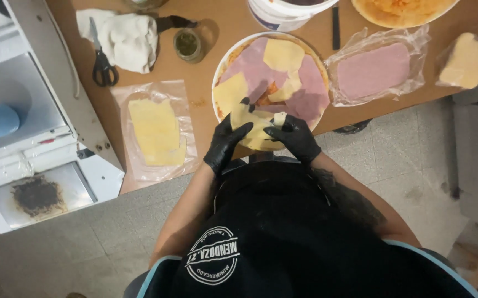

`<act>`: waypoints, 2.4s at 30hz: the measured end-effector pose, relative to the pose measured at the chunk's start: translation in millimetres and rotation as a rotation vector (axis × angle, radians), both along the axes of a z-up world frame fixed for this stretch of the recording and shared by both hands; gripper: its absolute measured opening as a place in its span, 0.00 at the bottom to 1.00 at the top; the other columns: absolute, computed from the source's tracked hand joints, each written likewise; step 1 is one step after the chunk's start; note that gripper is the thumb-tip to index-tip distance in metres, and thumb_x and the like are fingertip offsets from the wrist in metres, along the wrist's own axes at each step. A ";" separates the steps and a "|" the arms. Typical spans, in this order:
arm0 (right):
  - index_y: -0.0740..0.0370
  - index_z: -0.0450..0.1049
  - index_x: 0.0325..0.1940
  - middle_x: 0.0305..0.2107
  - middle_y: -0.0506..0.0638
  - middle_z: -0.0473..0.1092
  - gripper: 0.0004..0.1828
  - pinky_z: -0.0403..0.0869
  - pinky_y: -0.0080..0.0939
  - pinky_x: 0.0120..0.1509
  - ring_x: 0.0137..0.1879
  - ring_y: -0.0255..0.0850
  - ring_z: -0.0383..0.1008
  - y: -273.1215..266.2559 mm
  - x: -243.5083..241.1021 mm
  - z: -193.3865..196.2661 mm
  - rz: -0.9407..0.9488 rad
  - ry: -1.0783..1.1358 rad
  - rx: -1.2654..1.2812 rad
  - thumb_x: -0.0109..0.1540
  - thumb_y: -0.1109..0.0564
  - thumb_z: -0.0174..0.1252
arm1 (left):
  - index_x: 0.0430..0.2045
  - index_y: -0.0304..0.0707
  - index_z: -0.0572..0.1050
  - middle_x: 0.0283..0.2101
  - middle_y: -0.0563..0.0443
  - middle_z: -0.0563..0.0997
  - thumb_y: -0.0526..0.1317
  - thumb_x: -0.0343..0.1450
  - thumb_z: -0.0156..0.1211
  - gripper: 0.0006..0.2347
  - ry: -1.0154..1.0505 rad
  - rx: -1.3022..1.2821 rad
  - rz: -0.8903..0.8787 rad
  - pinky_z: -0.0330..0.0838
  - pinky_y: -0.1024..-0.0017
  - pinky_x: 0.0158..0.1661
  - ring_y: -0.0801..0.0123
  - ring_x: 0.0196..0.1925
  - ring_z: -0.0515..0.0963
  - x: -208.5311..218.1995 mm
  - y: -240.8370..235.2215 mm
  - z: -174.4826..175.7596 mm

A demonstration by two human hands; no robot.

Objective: The person spreads tomato sauce on a pizza base using a spoon, then places slices of ham and cheese on top. They add sliced jalapeños and sprinkle dried herbs over the pizza.

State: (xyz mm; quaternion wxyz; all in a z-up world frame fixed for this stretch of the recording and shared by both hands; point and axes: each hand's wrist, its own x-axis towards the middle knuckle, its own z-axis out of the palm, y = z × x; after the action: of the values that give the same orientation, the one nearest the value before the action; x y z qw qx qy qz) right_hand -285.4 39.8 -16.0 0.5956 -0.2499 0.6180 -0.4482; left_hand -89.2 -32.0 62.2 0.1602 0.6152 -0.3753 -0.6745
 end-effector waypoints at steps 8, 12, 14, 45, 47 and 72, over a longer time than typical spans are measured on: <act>0.70 0.75 0.57 0.47 0.67 0.75 0.23 0.74 0.57 0.59 0.54 0.57 0.75 -69.0 -15.5 26.8 0.360 0.491 -0.222 0.63 0.54 0.70 | 0.65 0.55 0.70 0.63 0.49 0.76 0.37 0.66 0.70 0.29 -0.070 -0.278 0.050 0.63 0.58 0.67 0.51 0.68 0.71 -3.0 -22.4 -34.6; 0.58 0.72 0.67 0.59 0.56 0.72 0.33 0.67 0.59 0.72 0.65 0.56 0.71 -100.6 -29.0 0.2 0.439 0.861 -0.158 0.63 0.43 0.69 | 0.69 0.52 0.64 0.70 0.52 0.71 0.37 0.66 0.70 0.33 -0.185 -0.519 -0.028 0.63 0.58 0.71 0.54 0.70 0.69 -4.5 -44.3 -64.1; 0.60 0.76 0.59 0.51 0.58 0.74 0.26 0.73 0.54 0.60 0.56 0.57 0.75 -113.8 -39.2 -0.6 0.433 0.807 -0.343 0.60 0.52 0.73 | 0.68 0.51 0.66 0.69 0.51 0.71 0.38 0.66 0.71 0.32 -0.136 -0.496 -0.017 0.63 0.59 0.71 0.54 0.70 0.69 -3.1 -41.5 -58.8; 0.37 0.74 0.67 0.55 0.40 0.71 0.36 0.71 0.48 0.65 0.64 0.44 0.70 -211.8 -18.2 -69.1 1.011 1.494 -0.935 0.55 0.61 0.60 | 0.54 0.61 0.79 0.44 0.53 0.85 0.42 0.73 0.67 0.15 -0.303 -0.323 0.535 0.78 0.61 0.58 0.63 0.52 0.83 163.1 23.3 -113.4; 0.36 0.75 0.65 0.54 0.40 0.72 0.37 0.70 0.48 0.66 0.64 0.44 0.70 -209.6 -16.0 -71.9 1.008 1.549 -0.965 0.51 0.60 0.61 | 0.53 0.60 0.79 0.47 0.54 0.85 0.41 0.73 0.67 0.14 -0.364 -0.347 0.591 0.78 0.64 0.57 0.64 0.53 0.83 182.3 25.0 -106.0; 0.51 0.73 0.38 0.30 0.46 0.67 0.05 0.74 0.46 0.42 0.40 0.48 0.74 -111.9 299.6 -141.6 1.097 1.323 -1.013 0.64 0.51 0.58 | 0.43 0.43 0.78 0.49 0.46 0.82 0.36 0.64 0.65 0.13 -0.721 -1.059 -0.237 0.74 0.61 0.55 0.54 0.55 0.80 301.1 60.3 -187.8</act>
State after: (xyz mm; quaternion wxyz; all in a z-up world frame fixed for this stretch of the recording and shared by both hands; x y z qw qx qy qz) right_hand 14.2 -72.1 -157.6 0.0791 -0.9248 0.3604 -0.0922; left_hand 211.9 28.3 -125.6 0.2303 0.5950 -0.7526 -0.1628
